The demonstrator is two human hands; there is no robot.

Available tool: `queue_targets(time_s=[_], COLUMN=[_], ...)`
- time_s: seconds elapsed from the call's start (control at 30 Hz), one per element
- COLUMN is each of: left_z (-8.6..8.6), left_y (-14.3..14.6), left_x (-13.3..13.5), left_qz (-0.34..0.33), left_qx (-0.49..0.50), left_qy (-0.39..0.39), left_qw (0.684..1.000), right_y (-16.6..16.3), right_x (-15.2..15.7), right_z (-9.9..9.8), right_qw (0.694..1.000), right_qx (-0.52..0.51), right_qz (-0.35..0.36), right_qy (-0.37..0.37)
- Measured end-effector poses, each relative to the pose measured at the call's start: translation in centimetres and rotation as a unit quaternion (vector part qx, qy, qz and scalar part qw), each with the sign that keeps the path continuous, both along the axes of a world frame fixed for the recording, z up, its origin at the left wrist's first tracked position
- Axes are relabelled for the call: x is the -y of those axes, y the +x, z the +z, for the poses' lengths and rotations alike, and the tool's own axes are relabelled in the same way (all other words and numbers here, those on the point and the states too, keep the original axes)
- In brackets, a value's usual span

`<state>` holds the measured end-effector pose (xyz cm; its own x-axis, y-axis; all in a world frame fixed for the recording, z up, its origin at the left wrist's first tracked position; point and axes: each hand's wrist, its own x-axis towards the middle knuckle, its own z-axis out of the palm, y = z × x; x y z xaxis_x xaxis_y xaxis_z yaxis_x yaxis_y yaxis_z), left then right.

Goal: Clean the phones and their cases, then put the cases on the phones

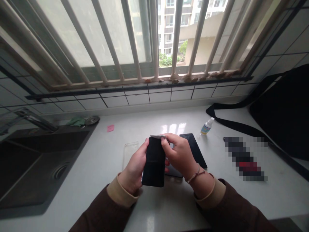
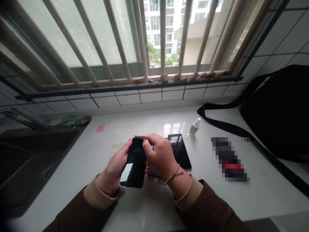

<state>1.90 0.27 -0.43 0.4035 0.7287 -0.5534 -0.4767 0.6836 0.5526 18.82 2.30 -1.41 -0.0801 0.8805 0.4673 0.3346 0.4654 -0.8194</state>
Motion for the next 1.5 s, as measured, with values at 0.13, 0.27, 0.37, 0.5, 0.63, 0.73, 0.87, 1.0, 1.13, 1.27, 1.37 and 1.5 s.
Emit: queue_targets(time_s=[0.13, 0.27, 0.37, 0.5, 0.63, 0.73, 0.87, 1.0, 1.13, 1.27, 1.37, 1.5], left_z=[-0.3, -0.5, -0.4, 0.2, 0.5, 0.7, 0.2, -0.6, -0.7, -0.6, -0.7, -1.1], left_y=[0.5, 1.0, 0.9, 0.1, -0.4, -0.2, 0.3, 0.8, 0.9, 1.1, 1.2, 1.2], left_x=[0.3, 0.8, 0.9, 0.2, -0.4, -0.4, 0.2, 0.7, 0.8, 0.8, 0.8, 0.7], left_qz=[0.002, -0.027, -0.025, -0.008, 0.051, 0.038, -0.025, -0.035, 0.014, 0.049, 0.045, 0.038], left_qx=[-0.055, -0.099, -0.080, -0.037, -0.013, 0.006, 0.000, -0.022, -0.033, -0.009, 0.018, 0.045], left_qy=[0.003, 0.036, 0.046, 0.025, 0.054, 0.048, 0.022, 0.017, 0.017, 0.046, 0.075, 0.106], left_qw=[0.998, 0.994, 0.995, 0.999, 0.997, 0.998, 0.999, 0.999, 0.999, 0.998, 0.996, 0.993], right_y=[-0.3, -0.5, -0.3, 0.2, 0.3, 0.1, -0.2, -0.2, -0.2, -0.3, -0.3, -0.2], right_x=[-0.1, -0.1, 0.0, -0.2, -0.4, -0.5, -0.4, -0.2, 0.0, 0.1, 0.1, 0.2], right_z=[-0.3, -0.5, -0.2, 0.1, -0.1, -0.3, -0.4, -0.4, -0.4, -0.3, -0.2, -0.2], right_qw=[0.997, 0.993, 0.994, 0.999, 0.998, 0.997, 0.997, 0.996, 0.992, 0.987, 0.985, 0.986], right_qx=[0.033, 0.033, 0.024, 0.029, 0.058, 0.069, 0.066, 0.054, 0.031, 0.008, -0.003, -0.005], right_qz=[0.045, 0.084, 0.074, 0.004, -0.033, -0.034, -0.013, 0.046, 0.055, 0.057, 0.064, 0.070], right_qy=[0.052, 0.072, 0.074, 0.042, 0.014, 0.018, 0.024, 0.052, 0.106, 0.151, 0.159, 0.154])
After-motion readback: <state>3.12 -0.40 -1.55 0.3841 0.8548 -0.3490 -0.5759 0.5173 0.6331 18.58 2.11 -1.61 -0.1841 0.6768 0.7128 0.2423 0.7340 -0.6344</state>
